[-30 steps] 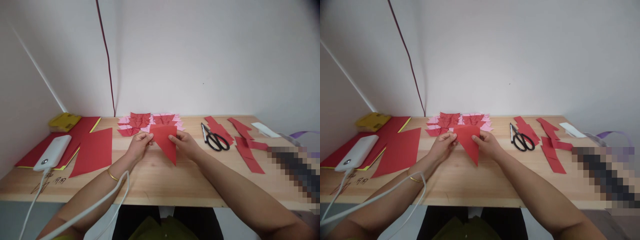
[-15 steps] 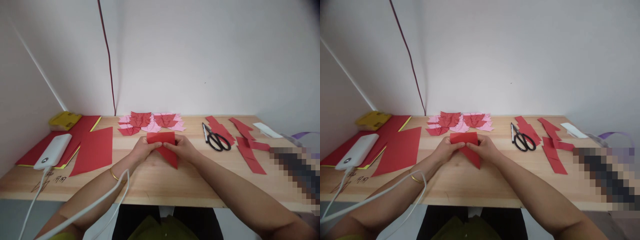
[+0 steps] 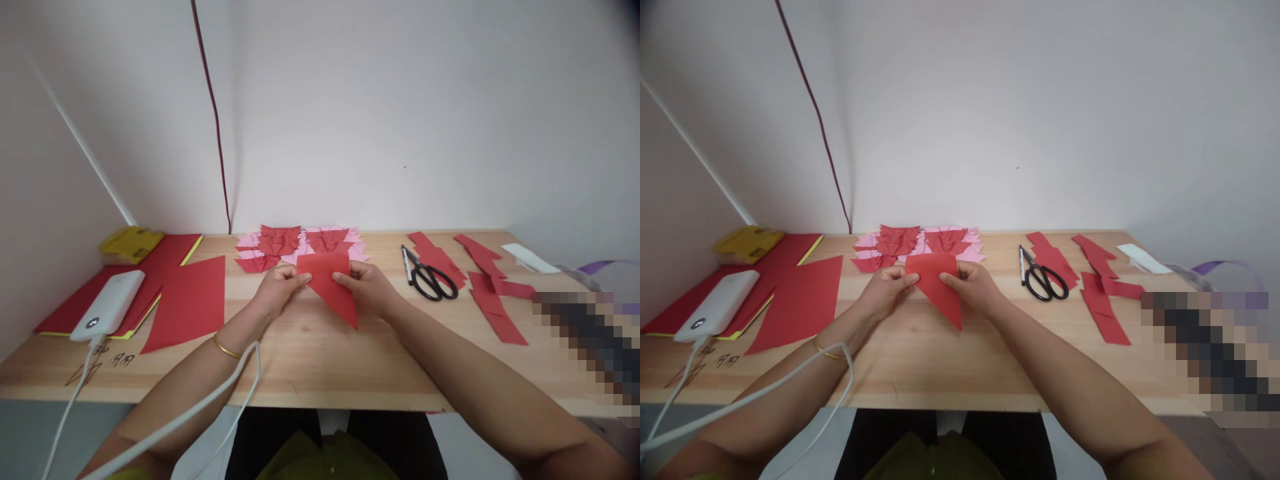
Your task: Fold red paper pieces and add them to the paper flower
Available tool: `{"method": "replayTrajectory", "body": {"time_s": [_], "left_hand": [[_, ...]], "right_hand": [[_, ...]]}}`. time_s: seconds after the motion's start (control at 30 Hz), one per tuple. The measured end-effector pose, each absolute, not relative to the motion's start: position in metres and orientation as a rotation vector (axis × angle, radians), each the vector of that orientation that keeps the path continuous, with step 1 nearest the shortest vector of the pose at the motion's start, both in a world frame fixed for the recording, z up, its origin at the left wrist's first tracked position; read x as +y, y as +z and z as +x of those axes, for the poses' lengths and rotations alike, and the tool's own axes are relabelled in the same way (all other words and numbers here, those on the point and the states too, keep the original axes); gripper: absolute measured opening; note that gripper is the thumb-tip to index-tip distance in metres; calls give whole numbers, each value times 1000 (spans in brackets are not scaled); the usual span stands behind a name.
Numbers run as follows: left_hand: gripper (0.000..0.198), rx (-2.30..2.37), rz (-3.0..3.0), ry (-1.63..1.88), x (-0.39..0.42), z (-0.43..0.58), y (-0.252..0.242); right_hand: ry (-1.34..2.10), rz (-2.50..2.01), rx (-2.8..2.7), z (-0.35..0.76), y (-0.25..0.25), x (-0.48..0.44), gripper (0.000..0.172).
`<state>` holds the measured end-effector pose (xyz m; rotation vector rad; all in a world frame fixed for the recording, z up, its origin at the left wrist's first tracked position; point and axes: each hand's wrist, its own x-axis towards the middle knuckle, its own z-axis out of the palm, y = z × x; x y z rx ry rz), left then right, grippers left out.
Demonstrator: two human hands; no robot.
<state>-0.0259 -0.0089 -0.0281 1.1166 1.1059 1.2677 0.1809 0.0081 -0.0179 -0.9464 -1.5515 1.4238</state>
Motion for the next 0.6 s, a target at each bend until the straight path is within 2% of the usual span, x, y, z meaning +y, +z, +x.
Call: {"method": "replayTrajectory", "body": {"time_s": [0.23, 0.43, 0.6], "left_hand": [[31, 1066, 1070, 1273, -5, -30, -25], [21, 958, 1048, 1194, -6, -29, -23], [25, 917, 1005, 1175, -10, -19, -29]], "right_hand": [[1362, -931, -1549, 184, -17, 14, 26], [1291, -956, -1588, 189, -17, 17, 28], [1300, -950, -1593, 184, -19, 14, 30]]}}
